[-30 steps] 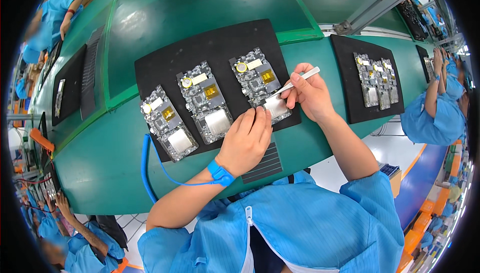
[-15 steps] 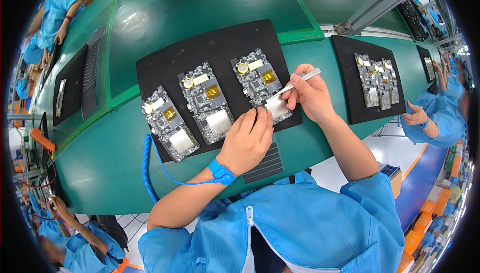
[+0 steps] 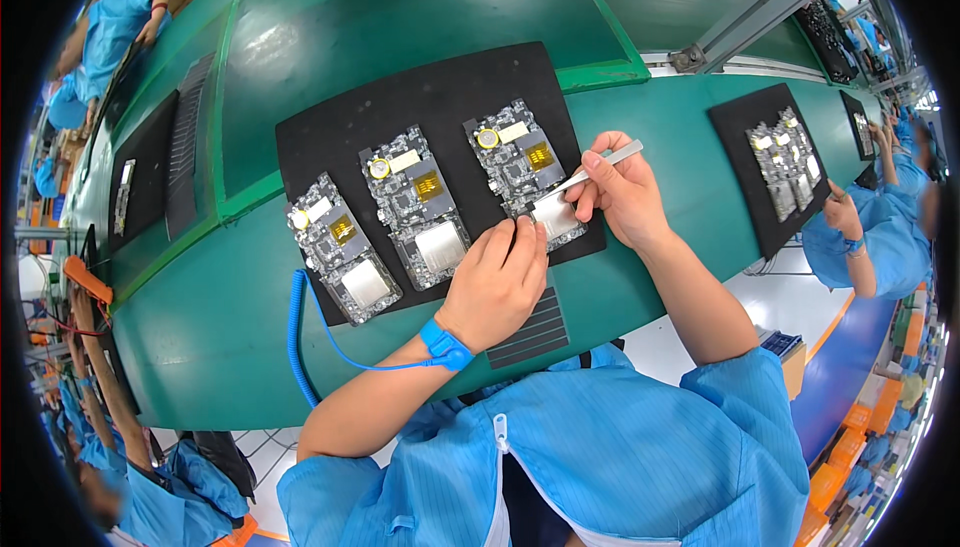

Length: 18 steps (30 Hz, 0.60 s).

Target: The person uses tweezers to pick up small rectangular components from a sheet and places them onto specific areas of circuit boards. The person repeats this process for multiple boards, handling the components with precision and occasionally adjusting their position on the board.

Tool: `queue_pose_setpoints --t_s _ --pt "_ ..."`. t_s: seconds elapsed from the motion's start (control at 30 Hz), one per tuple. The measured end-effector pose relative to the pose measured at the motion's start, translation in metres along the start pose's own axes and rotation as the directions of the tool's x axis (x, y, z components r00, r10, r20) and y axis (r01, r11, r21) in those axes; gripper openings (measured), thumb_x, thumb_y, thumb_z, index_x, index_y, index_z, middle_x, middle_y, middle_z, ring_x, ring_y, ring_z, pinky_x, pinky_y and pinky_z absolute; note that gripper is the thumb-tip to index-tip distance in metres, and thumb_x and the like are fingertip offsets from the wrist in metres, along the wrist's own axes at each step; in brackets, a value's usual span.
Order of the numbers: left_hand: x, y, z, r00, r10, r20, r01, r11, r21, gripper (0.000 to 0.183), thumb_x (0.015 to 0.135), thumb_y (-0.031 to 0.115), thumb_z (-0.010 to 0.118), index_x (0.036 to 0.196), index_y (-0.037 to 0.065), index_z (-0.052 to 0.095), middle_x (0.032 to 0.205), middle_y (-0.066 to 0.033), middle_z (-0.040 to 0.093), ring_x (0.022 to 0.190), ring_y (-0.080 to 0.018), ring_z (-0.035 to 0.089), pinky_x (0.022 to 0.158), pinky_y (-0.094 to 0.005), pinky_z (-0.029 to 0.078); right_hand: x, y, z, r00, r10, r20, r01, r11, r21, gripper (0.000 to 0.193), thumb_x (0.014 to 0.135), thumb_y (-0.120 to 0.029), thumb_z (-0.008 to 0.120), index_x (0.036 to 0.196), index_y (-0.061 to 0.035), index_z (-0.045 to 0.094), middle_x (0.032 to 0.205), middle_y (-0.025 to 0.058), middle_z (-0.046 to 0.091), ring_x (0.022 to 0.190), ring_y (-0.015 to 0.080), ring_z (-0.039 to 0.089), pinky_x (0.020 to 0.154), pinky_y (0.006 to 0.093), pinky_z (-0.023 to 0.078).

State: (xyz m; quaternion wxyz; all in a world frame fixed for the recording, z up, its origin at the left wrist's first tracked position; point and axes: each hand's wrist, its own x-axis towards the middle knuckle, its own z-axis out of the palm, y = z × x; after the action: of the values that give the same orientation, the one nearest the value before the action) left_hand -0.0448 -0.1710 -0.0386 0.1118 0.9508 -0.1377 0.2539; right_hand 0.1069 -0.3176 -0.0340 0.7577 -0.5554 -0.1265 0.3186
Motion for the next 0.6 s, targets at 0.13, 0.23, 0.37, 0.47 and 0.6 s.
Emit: queue_pose_setpoints --t_s 0.13,0.23,0.37,0.47,0.6 --pt "0.0002 -0.0002 0.0002 1.000 0.003 -0.003 -0.003 1.000 0.000 0.040 0.071 0.011 0.067 0.107 -0.006 0.061 0.108 -0.0176 0.058 0.098 -0.0299 0.055 0.080 -0.0367 0.049 -0.0003 0.0003 -0.0006 1.000 -0.005 -0.002 0.005 1.000 -0.007 0.020 0.094 -0.018 0.054 0.103 -0.0067 0.040 0.069 0.0119 0.062 0.050 0.0137 0.060 0.049 0.0254 0.051" --pt "0.0006 -0.0002 0.0003 1.000 0.003 -0.003 -0.003 1.000 -0.003 0.040 0.071 0.011 0.067 0.107 -0.006 0.061 0.108 -0.0176 0.058 0.098 -0.0299 0.055 0.080 -0.0366 0.049 -0.0004 0.0007 0.0002 1.000 -0.010 -0.010 0.010 1.000 -0.004 0.020 0.094 -0.017 0.054 0.103 -0.0065 0.040 0.069 0.0121 0.062 0.050 0.0136 0.060 0.049 0.0253 0.051" --pt "0.0014 -0.0002 -0.0005 1.000 0.006 0.003 -0.006 1.000 0.001 0.040 0.071 0.011 0.067 0.107 -0.006 0.061 0.108 -0.0175 0.058 0.098 -0.0298 0.055 0.080 -0.0365 0.049 -0.0010 0.0008 0.0009 1.000 -0.012 -0.011 0.012 1.000 0.004 0.020 0.094 -0.017 0.054 0.103 -0.0062 0.040 0.069 0.0118 0.062 0.050 0.0135 0.060 0.049 0.0251 0.051" --pt "0.0020 -0.0001 -0.0011 1.000 0.005 0.002 -0.005 1.000 -0.002 0.040 0.071 0.011 0.067 0.106 -0.006 0.061 0.108 -0.0174 0.058 0.098 -0.0297 0.055 0.079 -0.0362 0.049 -0.0010 0.0007 0.0011 1.000 -0.015 -0.008 0.015 1.000 0.004 0.020 0.094 -0.017 0.054 0.103 -0.0061 0.040 0.069 0.0113 0.061 0.051 0.0133 0.060 0.049 0.0251 0.051" --pt "0.0036 -0.0010 -0.0015 0.999 0.035 -0.034 -0.035 0.999 -0.003 0.037 0.070 0.009 0.061 0.101 -0.011 0.061 0.102 -0.0209 0.057 0.093 -0.0302 0.054 0.080 -0.0350 0.050 -0.0010 0.0018 0.0006 1.000 -0.019 -0.008 0.018 1.000 -0.005 0.020 0.094 -0.018 0.054 0.102 -0.0061 0.040 0.069 0.0110 0.061 0.051 0.0129 0.060 0.049 0.0247 0.050"
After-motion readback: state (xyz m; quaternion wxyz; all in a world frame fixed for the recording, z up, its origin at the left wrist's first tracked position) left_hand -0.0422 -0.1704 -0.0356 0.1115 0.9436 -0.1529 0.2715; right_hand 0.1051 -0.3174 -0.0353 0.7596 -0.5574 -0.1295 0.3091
